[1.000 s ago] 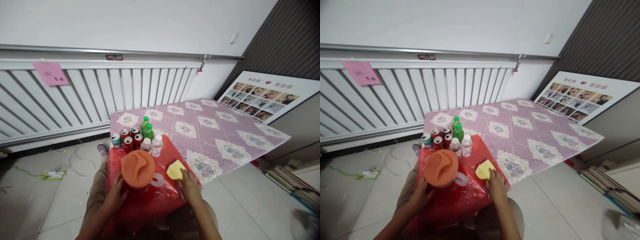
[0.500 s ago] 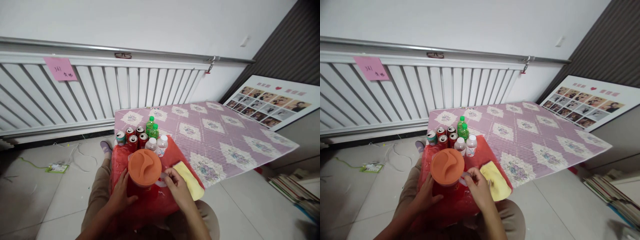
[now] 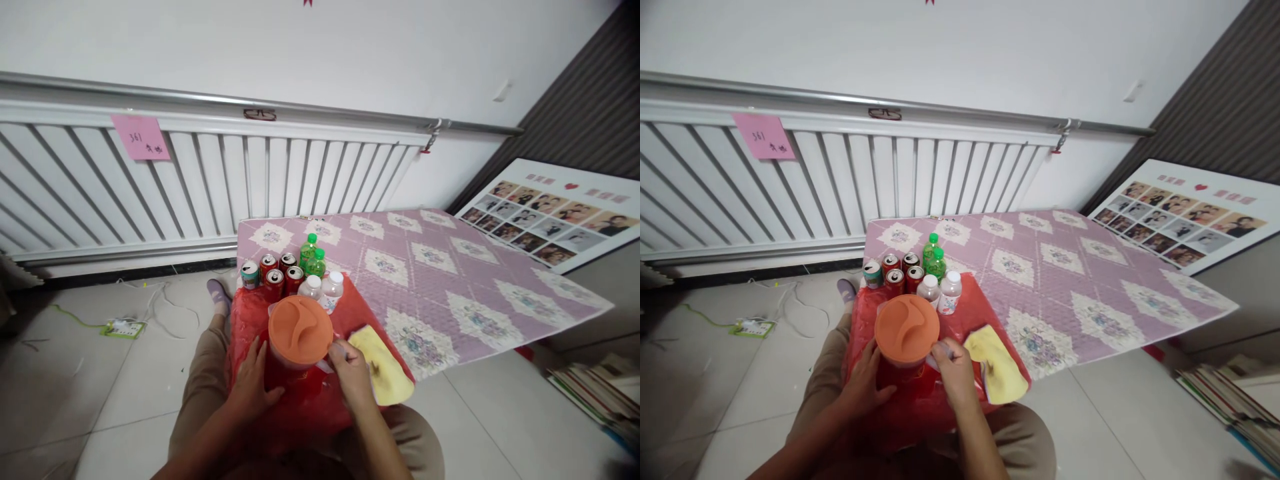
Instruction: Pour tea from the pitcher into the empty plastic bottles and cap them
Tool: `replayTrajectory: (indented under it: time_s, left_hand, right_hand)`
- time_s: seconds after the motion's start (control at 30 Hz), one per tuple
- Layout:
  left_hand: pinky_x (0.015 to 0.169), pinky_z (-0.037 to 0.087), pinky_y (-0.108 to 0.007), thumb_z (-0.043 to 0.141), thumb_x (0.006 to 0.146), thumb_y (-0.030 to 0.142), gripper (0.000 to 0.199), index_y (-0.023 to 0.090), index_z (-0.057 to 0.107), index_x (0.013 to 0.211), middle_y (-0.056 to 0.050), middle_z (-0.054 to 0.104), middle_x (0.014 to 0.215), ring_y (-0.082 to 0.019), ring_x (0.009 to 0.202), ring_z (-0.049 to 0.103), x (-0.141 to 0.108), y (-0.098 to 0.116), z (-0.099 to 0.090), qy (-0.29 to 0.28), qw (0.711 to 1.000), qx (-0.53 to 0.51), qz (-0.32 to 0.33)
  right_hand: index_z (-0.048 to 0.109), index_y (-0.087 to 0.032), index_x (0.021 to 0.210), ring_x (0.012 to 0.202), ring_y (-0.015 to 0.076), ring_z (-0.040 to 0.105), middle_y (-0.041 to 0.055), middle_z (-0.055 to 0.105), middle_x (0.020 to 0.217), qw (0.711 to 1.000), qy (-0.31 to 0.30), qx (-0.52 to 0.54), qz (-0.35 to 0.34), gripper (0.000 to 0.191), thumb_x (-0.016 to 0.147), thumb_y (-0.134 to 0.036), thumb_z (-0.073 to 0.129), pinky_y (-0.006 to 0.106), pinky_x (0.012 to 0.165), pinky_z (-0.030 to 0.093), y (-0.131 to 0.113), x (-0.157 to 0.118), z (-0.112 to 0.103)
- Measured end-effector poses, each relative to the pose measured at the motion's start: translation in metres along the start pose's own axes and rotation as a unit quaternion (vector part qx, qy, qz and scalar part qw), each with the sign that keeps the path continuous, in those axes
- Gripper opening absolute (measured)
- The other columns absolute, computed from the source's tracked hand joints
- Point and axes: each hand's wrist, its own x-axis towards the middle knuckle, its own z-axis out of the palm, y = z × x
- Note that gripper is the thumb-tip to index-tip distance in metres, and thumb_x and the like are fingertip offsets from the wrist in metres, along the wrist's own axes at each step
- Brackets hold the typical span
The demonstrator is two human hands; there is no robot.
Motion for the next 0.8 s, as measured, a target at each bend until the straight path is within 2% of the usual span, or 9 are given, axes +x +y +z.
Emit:
replayTrajectory:
  time_s: [0.17, 0.33, 0.47, 0.57, 0.8]
  left_hand:
    - [0.12, 0.027, -0.055, 0.07, 0.065, 0.035, 0.103, 0.011, 0.023, 0.154, -0.023, 0.017, 0.164, -0.039, 0.152, 0.019, 0.0, -0.004, 0.001, -0.006, 1.0, 0.016, -0.009]
    - [0.12, 0.025, -0.055, 0.067, 0.066, 0.036, 0.101, 0.01, 0.025, 0.154, -0.022, 0.019, 0.164, -0.038, 0.152, 0.017, -0.003, -0.004, 0.0, -0.017, 0.999, 0.03, -0.012]
    - [0.119, 0.027, -0.055, 0.068, 0.066, 0.036, 0.099, 0.007, 0.028, 0.152, -0.025, 0.026, 0.161, -0.04, 0.15, 0.025, -0.002, 0.0, -0.002, -0.017, 0.999, 0.026, -0.016]
    - [0.118, 0.029, -0.056, 0.066, 0.069, 0.037, 0.094, 0.009, 0.031, 0.151, -0.023, 0.033, 0.159, -0.039, 0.149, 0.028, -0.001, 0.002, -0.003, -0.013, 0.999, 0.022, -0.019]
    - [0.111, 0.036, -0.058, 0.06, 0.073, 0.038, 0.083, 0.013, 0.035, 0.148, -0.022, 0.038, 0.156, -0.039, 0.146, 0.033, -0.005, 0.009, -0.009, -0.001, 0.997, 0.049, -0.063]
  right_hand:
    - [0.039, -0.023, 0.053, 0.05, 0.0094, 0.027, -0.0077, 0.032, 0.049, 0.997, 0.051, 0.058, -0.024, 0.052, 0.075, -0.063, 0.063, 0.023, 0.047, 0.027, 0.007, 0.004, 0.002]
    - [0.034, -0.023, 0.053, 0.047, 0.008, 0.024, -0.0095, 0.028, 0.05, 0.989, 0.078, 0.115, -0.041, 0.053, 0.077, -0.06, 0.064, 0.022, 0.045, 0.025, -0.01, 0.007, -0.005]
    - [0.03, -0.023, 0.053, 0.046, 0.0072, 0.021, -0.0102, 0.024, 0.051, 0.983, 0.104, 0.141, -0.058, 0.056, 0.076, -0.059, 0.067, 0.021, 0.043, 0.024, -0.032, 0.007, -0.022]
    - [0.034, -0.023, 0.052, 0.046, 0.0074, 0.024, -0.0096, 0.025, 0.051, 0.979, 0.13, 0.14, -0.074, 0.053, 0.074, -0.056, 0.069, 0.022, 0.043, 0.025, -0.043, 0.005, -0.039]
    - [0.037, -0.022, 0.051, 0.047, 0.0081, 0.027, -0.0075, 0.03, 0.051, 0.97, 0.192, 0.095, -0.116, 0.045, 0.076, -0.044, 0.067, 0.023, 0.045, 0.024, -0.043, 0.002, -0.072]
